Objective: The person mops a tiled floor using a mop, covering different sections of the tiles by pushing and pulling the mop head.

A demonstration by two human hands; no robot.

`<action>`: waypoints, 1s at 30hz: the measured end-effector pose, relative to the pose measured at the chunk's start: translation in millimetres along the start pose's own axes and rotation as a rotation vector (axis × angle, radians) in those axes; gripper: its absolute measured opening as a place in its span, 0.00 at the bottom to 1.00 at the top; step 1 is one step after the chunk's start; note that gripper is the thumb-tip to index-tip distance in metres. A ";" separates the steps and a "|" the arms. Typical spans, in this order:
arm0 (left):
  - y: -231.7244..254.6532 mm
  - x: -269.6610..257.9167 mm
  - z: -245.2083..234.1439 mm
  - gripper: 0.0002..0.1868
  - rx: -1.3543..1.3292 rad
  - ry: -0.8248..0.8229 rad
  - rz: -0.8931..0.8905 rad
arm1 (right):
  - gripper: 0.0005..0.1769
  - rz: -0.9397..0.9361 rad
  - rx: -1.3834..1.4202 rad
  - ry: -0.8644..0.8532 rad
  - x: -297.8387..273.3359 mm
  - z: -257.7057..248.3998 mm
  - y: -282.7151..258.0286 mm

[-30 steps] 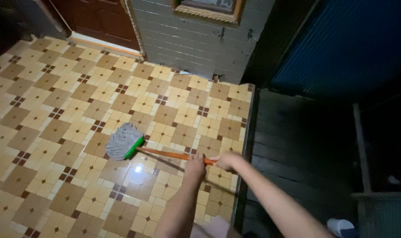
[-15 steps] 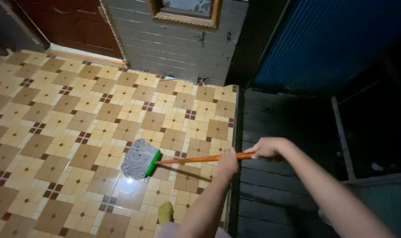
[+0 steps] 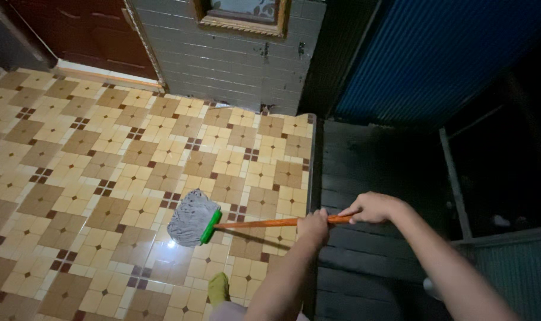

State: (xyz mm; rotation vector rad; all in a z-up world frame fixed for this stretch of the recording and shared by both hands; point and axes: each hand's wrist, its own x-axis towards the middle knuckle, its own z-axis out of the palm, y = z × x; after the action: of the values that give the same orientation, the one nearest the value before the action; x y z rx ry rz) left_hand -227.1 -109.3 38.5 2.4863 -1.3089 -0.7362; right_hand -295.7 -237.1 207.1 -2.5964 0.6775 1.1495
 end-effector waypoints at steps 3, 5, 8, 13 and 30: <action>4.4 3.0 7.0 0.19 0.100 -0.056 -0.030 | 0.23 0.023 0.081 0.011 2.8 9.2 4.3; 2.2 0.0 16.4 0.15 0.032 0.011 0.015 | 0.22 0.016 0.067 0.042 1.2 19.9 5.8; -7.4 3.4 34.8 0.17 0.049 -0.020 0.019 | 0.21 0.005 0.096 0.064 -0.6 28.2 3.9; -48.3 40.6 81.0 0.13 0.069 0.027 -0.036 | 0.19 0.069 0.128 0.030 6.1 28.9 -23.9; -228.9 -59.3 -2.7 0.11 0.020 0.073 -0.358 | 0.20 -0.318 0.147 0.294 99.8 73.7 -204.7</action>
State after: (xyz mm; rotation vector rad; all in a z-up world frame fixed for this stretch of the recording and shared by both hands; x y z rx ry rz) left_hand -93.2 70.1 -37.7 2.7703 -0.8578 -0.6977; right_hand -183.0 -63.5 86.8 -2.6443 0.3628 0.6089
